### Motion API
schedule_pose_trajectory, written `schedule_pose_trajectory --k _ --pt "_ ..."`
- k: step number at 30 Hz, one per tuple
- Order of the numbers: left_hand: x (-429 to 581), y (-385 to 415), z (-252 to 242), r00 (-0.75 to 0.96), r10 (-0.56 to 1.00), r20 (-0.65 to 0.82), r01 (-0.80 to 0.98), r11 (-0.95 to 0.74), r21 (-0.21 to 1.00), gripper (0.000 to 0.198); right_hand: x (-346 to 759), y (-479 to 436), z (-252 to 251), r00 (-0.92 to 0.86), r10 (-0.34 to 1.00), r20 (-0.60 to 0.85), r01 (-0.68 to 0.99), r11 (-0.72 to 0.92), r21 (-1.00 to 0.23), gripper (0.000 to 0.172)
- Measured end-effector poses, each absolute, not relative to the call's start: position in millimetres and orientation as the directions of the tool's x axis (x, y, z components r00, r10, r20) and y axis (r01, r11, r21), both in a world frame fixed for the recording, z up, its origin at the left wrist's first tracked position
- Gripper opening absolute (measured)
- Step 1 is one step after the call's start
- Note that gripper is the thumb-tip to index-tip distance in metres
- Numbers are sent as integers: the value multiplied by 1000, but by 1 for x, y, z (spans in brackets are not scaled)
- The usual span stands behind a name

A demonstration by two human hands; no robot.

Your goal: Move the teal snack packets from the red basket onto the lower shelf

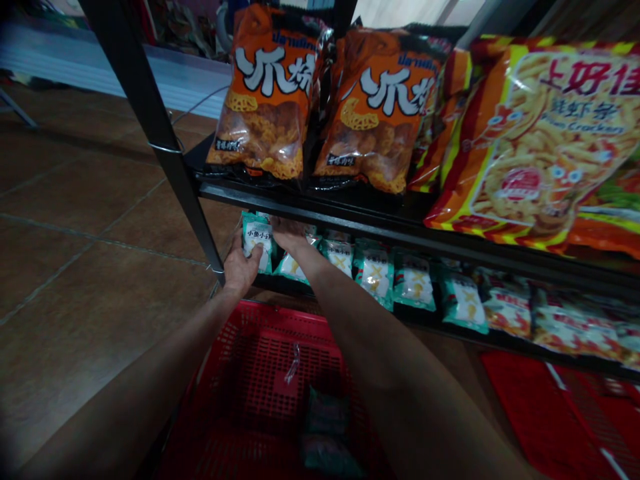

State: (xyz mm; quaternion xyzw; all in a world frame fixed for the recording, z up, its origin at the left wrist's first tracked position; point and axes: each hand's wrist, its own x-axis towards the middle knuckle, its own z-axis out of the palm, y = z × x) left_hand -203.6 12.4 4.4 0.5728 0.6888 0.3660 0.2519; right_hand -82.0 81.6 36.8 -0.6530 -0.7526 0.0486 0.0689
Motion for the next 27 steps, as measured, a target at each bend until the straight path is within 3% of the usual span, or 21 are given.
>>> schedule_pose_trajectory --k 8,18,22,27 --pt "-206 13 -4 -173 977 127 661 19 750 64 -82 78 46 -119 993 25 987 121 -107 37" --pt "-205 9 -8 -123 979 160 696 -30 717 78 -78 70 42 -250 968 36 962 244 123 39" --pt "-207 11 -10 -122 984 129 687 -10 726 79 -76 68 42 -234 972 28 966 229 122 41" --pt "-206 13 -9 -116 978 172 687 -46 726 76 -73 70 44 -179 984 22 984 179 20 42"
